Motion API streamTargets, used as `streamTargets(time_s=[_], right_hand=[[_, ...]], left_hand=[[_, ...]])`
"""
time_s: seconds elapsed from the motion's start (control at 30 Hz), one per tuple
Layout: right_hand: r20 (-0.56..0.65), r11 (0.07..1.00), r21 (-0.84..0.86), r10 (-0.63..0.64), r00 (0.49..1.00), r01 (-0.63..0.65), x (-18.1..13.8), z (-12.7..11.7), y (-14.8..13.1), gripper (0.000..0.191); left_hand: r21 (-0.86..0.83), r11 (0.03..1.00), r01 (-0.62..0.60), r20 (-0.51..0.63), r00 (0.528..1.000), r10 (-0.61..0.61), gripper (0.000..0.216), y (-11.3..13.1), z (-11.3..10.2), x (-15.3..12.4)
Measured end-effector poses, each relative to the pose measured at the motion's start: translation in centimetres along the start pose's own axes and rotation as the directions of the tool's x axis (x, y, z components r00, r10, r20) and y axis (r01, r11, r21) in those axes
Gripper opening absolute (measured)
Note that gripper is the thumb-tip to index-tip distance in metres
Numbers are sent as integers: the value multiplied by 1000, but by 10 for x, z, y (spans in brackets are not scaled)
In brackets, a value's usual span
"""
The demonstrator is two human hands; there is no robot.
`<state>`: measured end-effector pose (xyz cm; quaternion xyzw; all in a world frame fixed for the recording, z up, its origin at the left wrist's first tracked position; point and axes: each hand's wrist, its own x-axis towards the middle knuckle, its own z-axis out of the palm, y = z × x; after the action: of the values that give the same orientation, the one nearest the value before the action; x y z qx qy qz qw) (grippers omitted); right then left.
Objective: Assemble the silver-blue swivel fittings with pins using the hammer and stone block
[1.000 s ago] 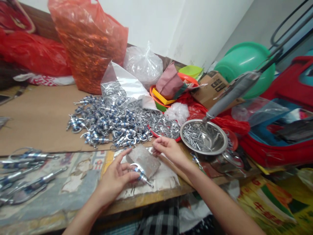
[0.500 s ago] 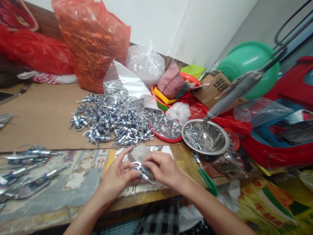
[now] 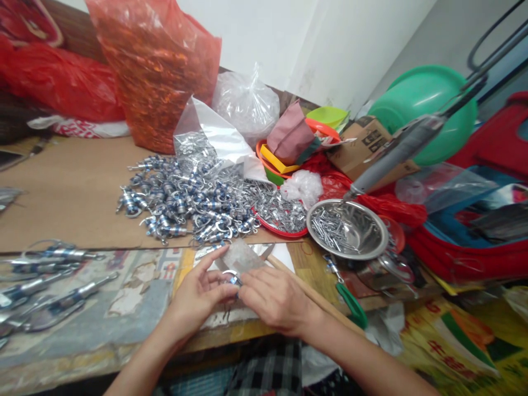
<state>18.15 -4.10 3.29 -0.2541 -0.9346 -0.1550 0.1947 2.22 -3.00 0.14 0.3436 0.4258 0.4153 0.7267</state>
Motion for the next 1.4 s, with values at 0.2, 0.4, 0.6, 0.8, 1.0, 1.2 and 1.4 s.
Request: streamTargets(time_s=[0.2, 0.4, 0.6, 0.8, 1.0, 1.2, 1.4], right_hand=[[122, 978, -163, -114, 986, 134, 1, -2, -9, 18], [67, 993, 35, 110, 992, -112, -19, -1, -5, 22], [270, 634, -120, 762, 589, -764, -76, 11, 22, 32], [328, 445, 170, 816, 476, -879, -84, -3, 21, 19], [20, 646, 403, 702, 712, -648, -53, -37, 3, 39], [208, 821, 190, 502, 839, -538, -47, -33, -14, 51], [152, 774, 224, 573, 806, -592, -60, -23, -23, 50]], left_hand=[[103, 995, -6, -35, 999, 10, 75, 0, -3, -2], [56, 998, 31, -36, 999, -29, 75, 0, -1, -2], [55, 998, 17, -58, 998, -14, 76, -4, -2, -1], [64, 998, 13, -69, 998, -9, 77, -6, -3, 0], [55, 998, 2, -78, 997, 3, 81, -6, -2, 1], [44, 999, -5, -84, 996, 9, 87, -5, -1, -1], [44, 999, -15, -91, 996, 19, 92, -5, 1, 0]])
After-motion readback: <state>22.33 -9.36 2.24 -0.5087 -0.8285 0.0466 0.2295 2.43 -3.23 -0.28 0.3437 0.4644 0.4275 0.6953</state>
